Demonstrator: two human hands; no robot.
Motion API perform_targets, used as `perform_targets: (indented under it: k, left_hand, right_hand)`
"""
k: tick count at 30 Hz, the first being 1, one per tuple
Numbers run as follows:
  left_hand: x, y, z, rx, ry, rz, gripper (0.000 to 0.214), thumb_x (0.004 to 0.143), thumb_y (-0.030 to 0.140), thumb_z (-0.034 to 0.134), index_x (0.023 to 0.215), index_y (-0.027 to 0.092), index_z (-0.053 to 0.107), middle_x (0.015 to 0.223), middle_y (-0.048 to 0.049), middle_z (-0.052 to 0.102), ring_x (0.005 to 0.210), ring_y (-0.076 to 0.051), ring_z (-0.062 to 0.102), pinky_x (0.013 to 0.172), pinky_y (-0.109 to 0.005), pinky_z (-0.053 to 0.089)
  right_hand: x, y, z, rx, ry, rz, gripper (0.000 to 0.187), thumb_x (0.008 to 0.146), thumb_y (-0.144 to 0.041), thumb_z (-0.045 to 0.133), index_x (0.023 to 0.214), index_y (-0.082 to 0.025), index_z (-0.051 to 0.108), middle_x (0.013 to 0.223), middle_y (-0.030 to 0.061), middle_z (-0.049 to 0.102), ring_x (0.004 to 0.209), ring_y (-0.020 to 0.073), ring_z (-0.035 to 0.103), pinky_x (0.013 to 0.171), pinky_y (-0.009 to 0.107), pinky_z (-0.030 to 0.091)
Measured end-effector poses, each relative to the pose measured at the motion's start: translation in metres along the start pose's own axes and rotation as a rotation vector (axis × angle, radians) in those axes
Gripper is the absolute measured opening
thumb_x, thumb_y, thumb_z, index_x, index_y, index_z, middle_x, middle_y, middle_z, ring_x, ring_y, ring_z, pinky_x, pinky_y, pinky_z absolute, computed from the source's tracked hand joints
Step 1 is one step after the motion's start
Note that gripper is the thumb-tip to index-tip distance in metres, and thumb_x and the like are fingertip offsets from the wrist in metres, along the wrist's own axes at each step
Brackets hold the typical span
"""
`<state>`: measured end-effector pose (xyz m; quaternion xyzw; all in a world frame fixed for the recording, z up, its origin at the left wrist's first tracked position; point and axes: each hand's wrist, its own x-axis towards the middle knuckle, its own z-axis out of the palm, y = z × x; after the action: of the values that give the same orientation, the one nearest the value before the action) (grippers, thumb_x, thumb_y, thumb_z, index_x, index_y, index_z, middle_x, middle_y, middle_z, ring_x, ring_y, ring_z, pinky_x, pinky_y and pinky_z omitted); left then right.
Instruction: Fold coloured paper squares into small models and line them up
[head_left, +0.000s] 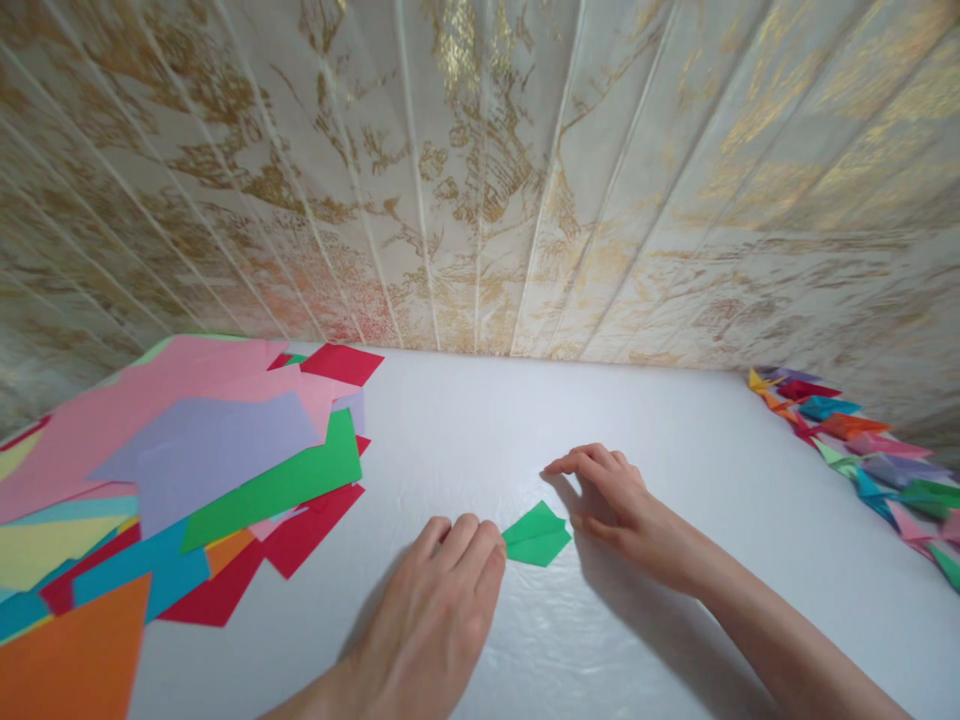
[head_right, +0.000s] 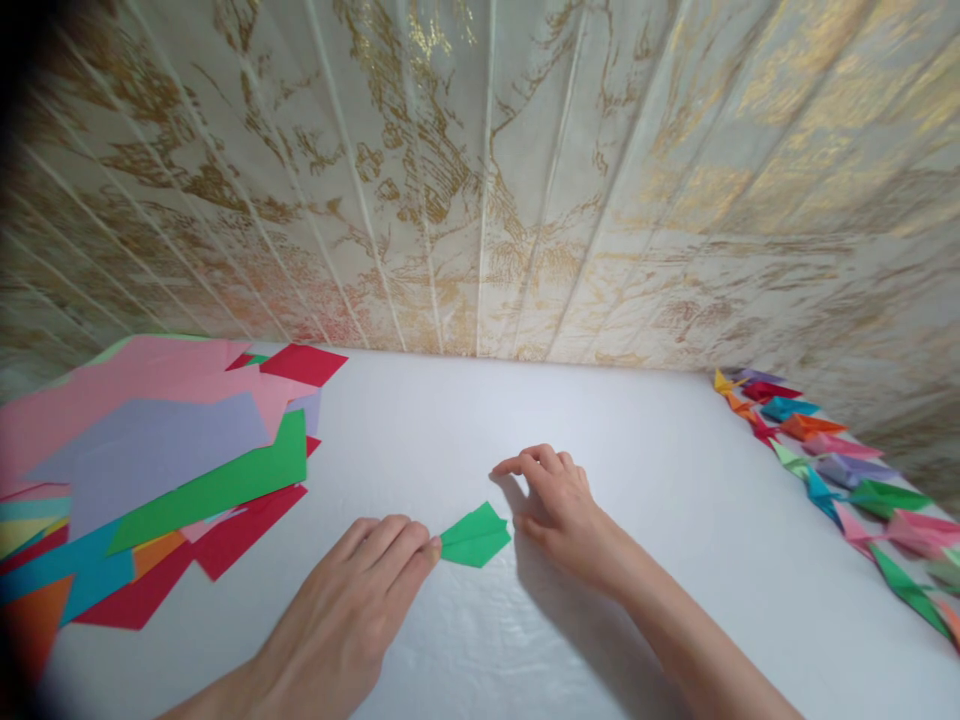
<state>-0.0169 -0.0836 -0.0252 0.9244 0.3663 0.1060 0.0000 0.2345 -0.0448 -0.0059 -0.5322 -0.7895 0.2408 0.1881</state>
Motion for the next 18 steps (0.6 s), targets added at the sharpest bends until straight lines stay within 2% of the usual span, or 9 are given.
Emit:
perform_targets:
  k: [2, 4, 7, 9, 12, 14, 16, 18]
  left_hand:
    - [0.001, -0.002, -0.002, -0.063, -0.003, -0.025, 0.035, 0.081, -0.003, 0.049, 0.109, 0.015, 0.061, 0.098, -0.006, 0.062, 0.086, -0.024, 0.051, 0.073, -0.038, 0.039]
    - [0.003, -0.004, -0.005, -0.144, 0.003, -0.054, 0.033, 0.082, -0.005, 0.048, 0.102, 0.017, 0.062, 0.096, -0.0052, 0.061, 0.085, -0.024, 0.051, 0.072, -0.038, 0.039]
    - [0.007, -0.01, -0.007, -0.28, 0.05, -0.106, 0.026, 0.088, -0.001, 0.049, 0.098, 0.02, 0.061, 0.098, -0.004, 0.06, 0.089, -0.024, 0.051, 0.075, -0.038, 0.039]
    - [0.009, -0.013, -0.006, -0.354, 0.078, -0.146, 0.018, 0.092, 0.005, 0.053, 0.098, 0.021, 0.061, 0.098, -0.0031, 0.06, 0.091, -0.023, 0.051, 0.077, -0.038, 0.039]
    - [0.012, -0.017, -0.006, -0.421, 0.095, -0.18, 0.014, 0.091, 0.008, 0.059, 0.094, 0.021, 0.062, 0.094, -0.0013, 0.06, 0.089, -0.022, 0.051, 0.076, -0.036, 0.038]
    - [0.014, -0.018, -0.007, -0.474, 0.115, -0.203, 0.014, 0.092, 0.008, 0.06, 0.089, 0.021, 0.061, 0.09, 0.0002, 0.061, 0.087, -0.02, 0.052, 0.076, -0.034, 0.038]
    - [0.015, -0.019, -0.008, -0.54, 0.122, -0.231, 0.015, 0.093, 0.009, 0.06, 0.084, 0.021, 0.06, 0.087, 0.0013, 0.06, 0.087, -0.019, 0.052, 0.077, -0.034, 0.038]
    - [0.017, -0.02, -0.01, -0.575, 0.105, -0.246, 0.016, 0.094, 0.011, 0.059, 0.082, 0.02, 0.06, 0.088, 0.0012, 0.06, 0.09, -0.019, 0.052, 0.079, -0.034, 0.038]
  right_hand:
    - [0.0, -0.007, -0.003, 0.065, 0.008, -0.056, 0.052, 0.076, 0.004, 0.047, 0.117, -0.025, 0.059, 0.113, 0.0068, 0.058, 0.107, 0.0252, 0.052, 0.096, 0.046, 0.043]
    - [0.0, -0.02, -0.002, 0.11, -0.011, -0.147, 0.041, 0.084, 0.002, 0.046, 0.113, -0.024, 0.059, 0.113, 0.007, 0.059, 0.109, 0.0238, 0.052, 0.097, 0.043, 0.043]
    - [-0.001, -0.039, 0.007, 0.055, -0.1, -0.259, 0.027, 0.087, -0.012, 0.062, 0.111, -0.024, 0.062, 0.114, 0.0076, 0.061, 0.106, 0.0252, 0.054, 0.093, 0.041, 0.045]
    - [-0.002, -0.045, 0.015, -0.006, -0.084, -0.287, 0.027, 0.084, -0.018, 0.071, 0.11, -0.022, 0.063, 0.112, 0.008, 0.064, 0.102, 0.026, 0.055, 0.09, 0.042, 0.045]
    - [-0.002, -0.043, 0.025, -0.075, -0.02, -0.32, 0.015, 0.09, -0.015, 0.064, 0.104, -0.021, 0.065, 0.102, 0.0063, 0.067, 0.093, 0.0232, 0.057, 0.083, 0.039, 0.043]
    - [-0.002, -0.042, 0.027, -0.085, -0.012, -0.31, 0.013, 0.095, -0.013, 0.057, 0.098, -0.021, 0.066, 0.09, 0.0039, 0.068, 0.083, 0.0204, 0.058, 0.077, 0.036, 0.043]
    - [-0.002, -0.042, 0.026, -0.037, -0.031, -0.212, 0.012, 0.093, -0.013, 0.06, 0.096, -0.022, 0.067, 0.082, 0.0015, 0.068, 0.077, 0.0189, 0.058, 0.072, 0.033, 0.043]
    - [-0.002, -0.043, 0.024, 0.041, -0.048, -0.11, 0.014, 0.088, -0.01, 0.066, 0.093, -0.023, 0.068, 0.081, 0.0, 0.068, 0.08, 0.0188, 0.059, 0.072, 0.031, 0.044]
